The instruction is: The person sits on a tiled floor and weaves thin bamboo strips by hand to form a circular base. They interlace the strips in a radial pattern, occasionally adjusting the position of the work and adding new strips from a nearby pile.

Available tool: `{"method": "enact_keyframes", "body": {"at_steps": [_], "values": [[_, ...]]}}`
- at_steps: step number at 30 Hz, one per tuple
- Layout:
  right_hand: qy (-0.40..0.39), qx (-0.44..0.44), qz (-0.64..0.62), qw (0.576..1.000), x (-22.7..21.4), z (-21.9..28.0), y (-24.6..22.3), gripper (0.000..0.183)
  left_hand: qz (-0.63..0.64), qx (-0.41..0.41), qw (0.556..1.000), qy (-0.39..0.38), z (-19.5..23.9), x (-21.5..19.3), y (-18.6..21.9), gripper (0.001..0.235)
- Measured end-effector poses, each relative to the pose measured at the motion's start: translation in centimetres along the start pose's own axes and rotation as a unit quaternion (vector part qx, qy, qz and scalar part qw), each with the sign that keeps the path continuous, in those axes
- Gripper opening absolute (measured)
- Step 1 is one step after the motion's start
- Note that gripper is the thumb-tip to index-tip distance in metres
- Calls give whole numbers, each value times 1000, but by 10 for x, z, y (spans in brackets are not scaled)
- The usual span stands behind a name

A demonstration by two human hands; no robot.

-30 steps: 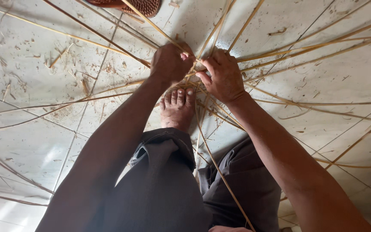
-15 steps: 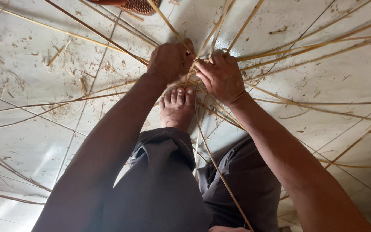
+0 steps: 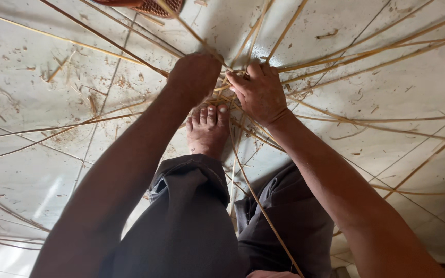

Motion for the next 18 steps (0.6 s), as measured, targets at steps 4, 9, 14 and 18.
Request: {"method": "enact_keyframes", "body": {"at_steps": [4, 9, 14, 18], "values": [[-5, 2, 2, 1000, -1, -2, 1, 23, 145, -57, 987, -33, -6, -10, -10, 29], [-3, 1, 16, 1000, -1, -2, -1, 21, 230, -112, 966, -28, -16, 17, -14, 19], [13, 13, 5, 1000, -14, -9, -3, 5, 165, -7, 985, 38, 38, -3, 17, 19], [21, 5, 0, 1000, -17, -10, -5, 9, 39, 86, 972, 214, 32, 6, 2, 5]]}}
Point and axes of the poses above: each hand's wrist, its own z-axis away from the middle knuckle, its own x-axis out of the palm, y = z × x, the point moved 4 cm from there along -z, towards the middle knuckle, and after that the axes turned 14 degrees about -x, right-handed, at the moved point
